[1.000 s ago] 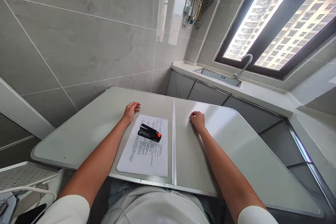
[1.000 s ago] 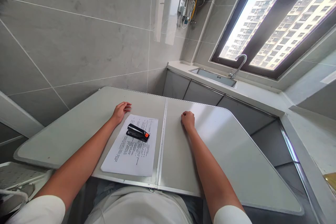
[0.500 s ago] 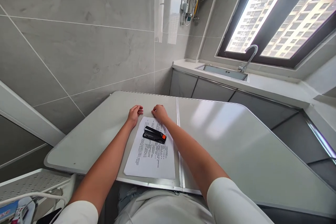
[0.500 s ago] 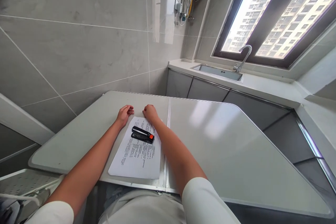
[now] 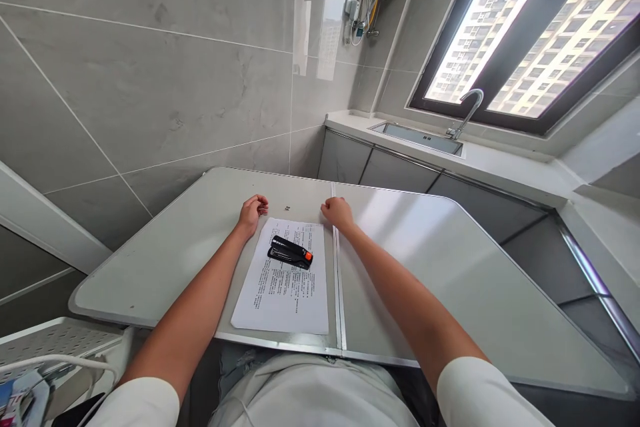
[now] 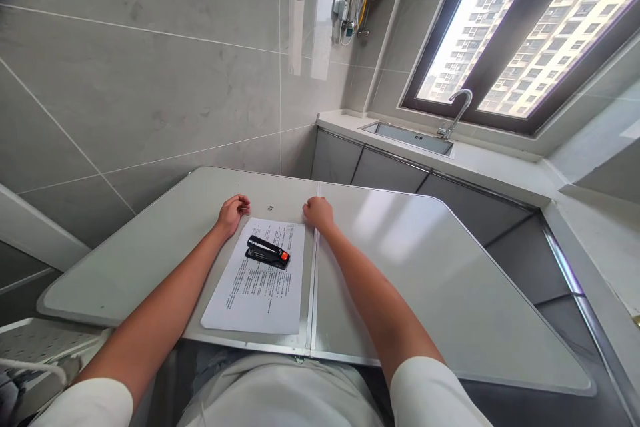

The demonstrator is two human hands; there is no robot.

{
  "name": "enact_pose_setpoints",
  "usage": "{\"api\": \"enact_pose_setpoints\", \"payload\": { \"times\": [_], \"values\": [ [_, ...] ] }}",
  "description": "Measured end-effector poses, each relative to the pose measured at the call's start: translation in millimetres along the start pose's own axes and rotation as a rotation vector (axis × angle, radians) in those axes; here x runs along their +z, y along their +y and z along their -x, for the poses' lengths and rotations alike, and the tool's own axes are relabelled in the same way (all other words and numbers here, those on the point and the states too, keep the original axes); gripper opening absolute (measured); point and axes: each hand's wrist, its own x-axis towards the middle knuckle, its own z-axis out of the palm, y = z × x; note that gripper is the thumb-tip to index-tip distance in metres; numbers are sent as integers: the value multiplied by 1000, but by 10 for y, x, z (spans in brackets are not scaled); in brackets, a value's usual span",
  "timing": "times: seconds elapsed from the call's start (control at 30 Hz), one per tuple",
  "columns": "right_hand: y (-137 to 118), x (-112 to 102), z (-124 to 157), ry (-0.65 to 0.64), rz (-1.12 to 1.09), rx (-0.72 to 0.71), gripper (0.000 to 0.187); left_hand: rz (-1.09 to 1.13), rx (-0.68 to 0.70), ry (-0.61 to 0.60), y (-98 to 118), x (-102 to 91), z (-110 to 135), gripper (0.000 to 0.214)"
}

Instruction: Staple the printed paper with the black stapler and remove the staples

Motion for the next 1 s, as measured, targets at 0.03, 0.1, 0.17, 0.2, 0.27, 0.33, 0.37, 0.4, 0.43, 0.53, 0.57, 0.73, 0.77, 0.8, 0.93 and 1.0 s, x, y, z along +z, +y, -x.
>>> {"api": "enact_pose_setpoints", "payload": {
  "times": [0.03,0.1,0.17,0.2,0.27,0.33,0.37,0.4,0.43,0.53,0.57,0.73,0.77,0.8,0.93,1.0],
  "values": [
    [188,-83,49,6,29,43,27,-7,13,-4,9,2,12,4],
    [581,-252,171,25,85,125,30,-26,47,-15,26,10,39,13],
    [956,-404,322,34,135,200,30,-49,87,-25,41,24,63,18],
    [1122,-464,404,33,156,238,29,-59,106,-30,48,32,73,19],
    [1389,-539,564,31,192,301,27,-85,145,-41,62,45,87,19],
    [1553,-550,694,42,220,339,28,-124,178,-55,80,53,101,18],
    [1598,-536,739,48,230,342,28,-147,191,-64,89,56,110,17],
    [1625,-514,769,54,237,333,29,-171,201,-73,100,58,120,17],
    [1637,-489,785,55,240,317,29,-193,208,-82,110,60,132,17],
    [1644,-430,778,46,230,265,27,-245,222,-96,138,66,165,18],
    [1649,-422,769,44,224,259,27,-259,225,-99,144,69,172,18],
    [1701,-438,758,53,189,280,31,-305,220,-101,148,81,167,21],
    [1708,-442,761,54,182,282,31,-307,218,-98,144,83,163,22],
    [1713,-444,763,55,174,283,31,-309,213,-95,140,84,161,22],
    [1722,-445,762,58,145,282,31,-343,192,-91,124,87,160,22],
    [1727,-443,758,59,131,281,31,-379,198,-107,125,93,161,22]
  ]
}}
